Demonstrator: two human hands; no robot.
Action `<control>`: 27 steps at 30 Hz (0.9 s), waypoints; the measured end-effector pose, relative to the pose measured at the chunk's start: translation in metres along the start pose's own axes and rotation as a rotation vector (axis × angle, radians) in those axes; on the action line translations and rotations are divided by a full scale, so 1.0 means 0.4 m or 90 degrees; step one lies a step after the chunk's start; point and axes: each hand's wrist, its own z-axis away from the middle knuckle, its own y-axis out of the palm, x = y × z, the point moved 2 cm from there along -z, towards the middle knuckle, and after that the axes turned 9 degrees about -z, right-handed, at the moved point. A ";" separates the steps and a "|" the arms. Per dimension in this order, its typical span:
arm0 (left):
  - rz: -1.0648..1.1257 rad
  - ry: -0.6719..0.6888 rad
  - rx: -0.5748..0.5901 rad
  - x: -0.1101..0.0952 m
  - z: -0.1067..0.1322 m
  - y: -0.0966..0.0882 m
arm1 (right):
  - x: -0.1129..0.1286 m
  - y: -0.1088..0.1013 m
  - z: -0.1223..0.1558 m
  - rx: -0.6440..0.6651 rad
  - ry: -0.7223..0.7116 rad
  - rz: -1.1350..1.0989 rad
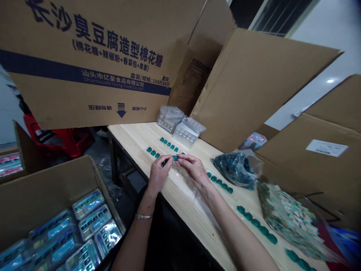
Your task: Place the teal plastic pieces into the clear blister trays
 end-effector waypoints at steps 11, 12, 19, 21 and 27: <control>-0.082 0.116 -0.002 0.006 -0.004 0.010 | 0.003 -0.028 -0.009 0.025 -0.022 0.026; -0.075 0.108 0.000 0.007 -0.004 0.011 | 0.005 -0.028 -0.007 0.020 -0.023 0.035; -0.029 0.051 0.024 0.015 -0.005 0.016 | 0.011 -0.032 0.002 0.015 -0.015 0.061; -0.033 0.065 0.028 0.017 -0.005 0.019 | 0.014 -0.037 0.001 0.012 -0.032 0.075; -0.059 0.020 0.020 0.028 -0.003 0.024 | 0.027 -0.029 0.013 0.034 -0.148 0.278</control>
